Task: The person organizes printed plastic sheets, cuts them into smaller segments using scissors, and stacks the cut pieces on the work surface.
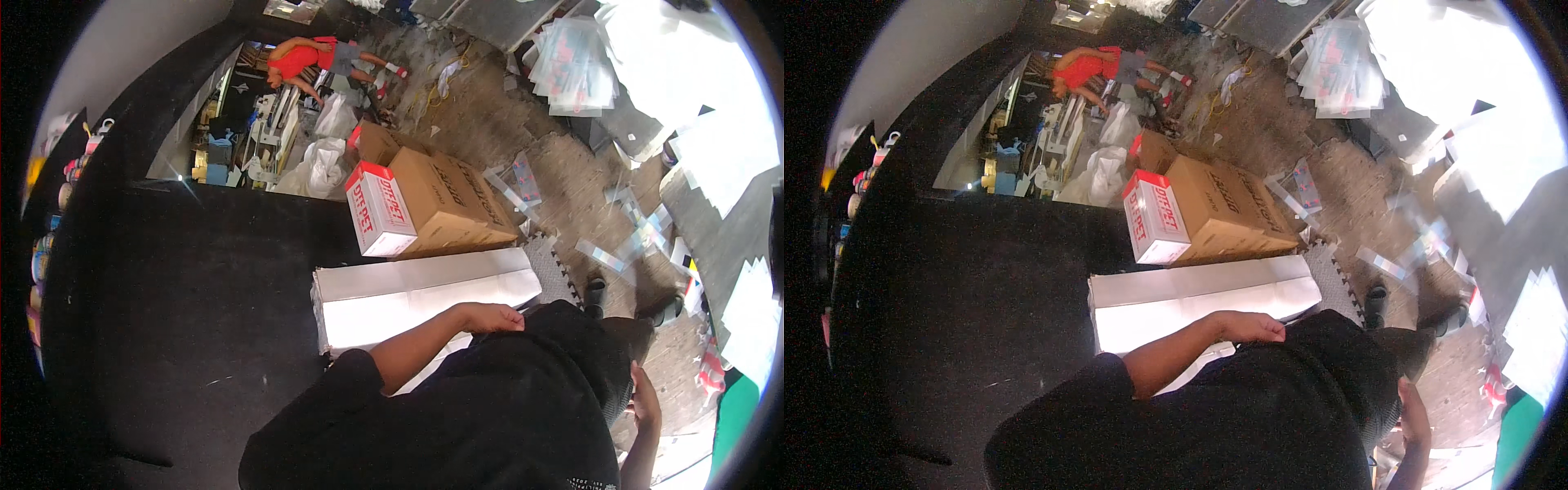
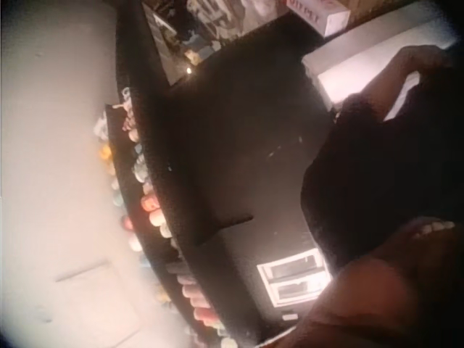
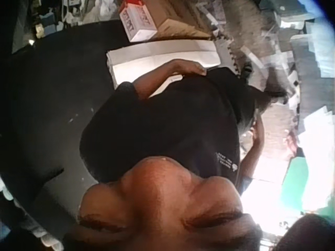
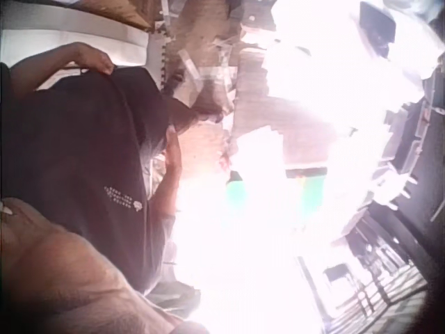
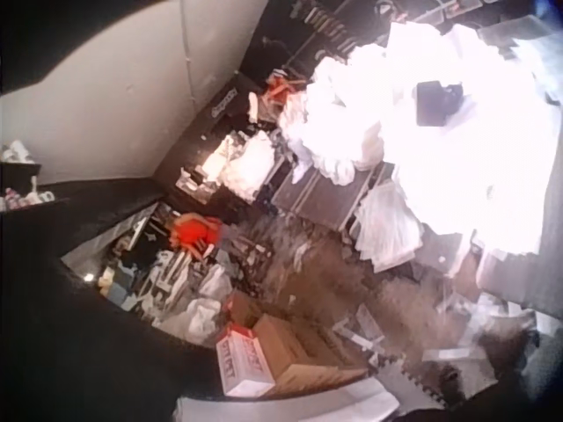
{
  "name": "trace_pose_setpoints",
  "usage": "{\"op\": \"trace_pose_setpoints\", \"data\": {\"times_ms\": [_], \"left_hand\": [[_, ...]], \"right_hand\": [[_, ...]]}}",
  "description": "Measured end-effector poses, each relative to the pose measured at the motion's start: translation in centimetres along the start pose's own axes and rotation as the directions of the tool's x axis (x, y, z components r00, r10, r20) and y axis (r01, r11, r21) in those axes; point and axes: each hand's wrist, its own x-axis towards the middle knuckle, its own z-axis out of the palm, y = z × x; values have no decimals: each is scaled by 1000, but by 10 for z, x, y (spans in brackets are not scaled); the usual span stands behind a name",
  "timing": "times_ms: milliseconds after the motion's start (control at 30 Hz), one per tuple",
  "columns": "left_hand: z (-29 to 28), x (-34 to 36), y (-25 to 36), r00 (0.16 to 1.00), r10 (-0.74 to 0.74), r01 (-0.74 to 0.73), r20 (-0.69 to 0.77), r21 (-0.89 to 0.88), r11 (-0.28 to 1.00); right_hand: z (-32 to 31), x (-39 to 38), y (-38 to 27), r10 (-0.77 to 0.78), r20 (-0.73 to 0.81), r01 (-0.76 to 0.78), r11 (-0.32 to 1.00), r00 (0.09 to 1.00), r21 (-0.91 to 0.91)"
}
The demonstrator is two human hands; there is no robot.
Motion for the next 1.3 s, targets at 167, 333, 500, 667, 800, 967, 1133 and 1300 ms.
{"op": "trace_pose_setpoints", "data": {"times_ms": [167, 333, 500, 667, 800, 967, 1133, 1300], "left_hand": [[0, 14, 16, 999, 19, -23, 28, 154, 988], [-2, 23, 17, 997, 52, -62, 50, 232, 971], [-5, 25, 26, 995, 95, -102, 38, 312, 945], [-11, 22, 45, 998, 57, -38, -29, 439, 898], [-18, 17, 56, 989, 117, -63, -95, 445, 893], [-28, 13, 59, 989, -22, 81, -144, 416, 906], [-31, 7, 45, 978, -74, 147, -197, 384, 912], [-34, 0, 27, 961, -101, 206, -257, 424, 882]], "right_hand": [[11, 8, 24, -212, -47, 214, 976, 976, 31], [27, 1, 42, -231, -199, 250, 965, 952, 76], [39, -15, 35, -445, -251, 404, 893, 859, -200], [43, -22, 28, -421, -245, 400, 907, 874, -132], [48, -17, 26, -404, -256, 395, 915, 878, -87], [50, -11, 22, -417, -224, 385, 906, 881, -174], [51, -8, 15, -417, -188, 380, 902, 889, -207], [53, -5, 10, -445, -183, 399, 885, 877, -241]]}}
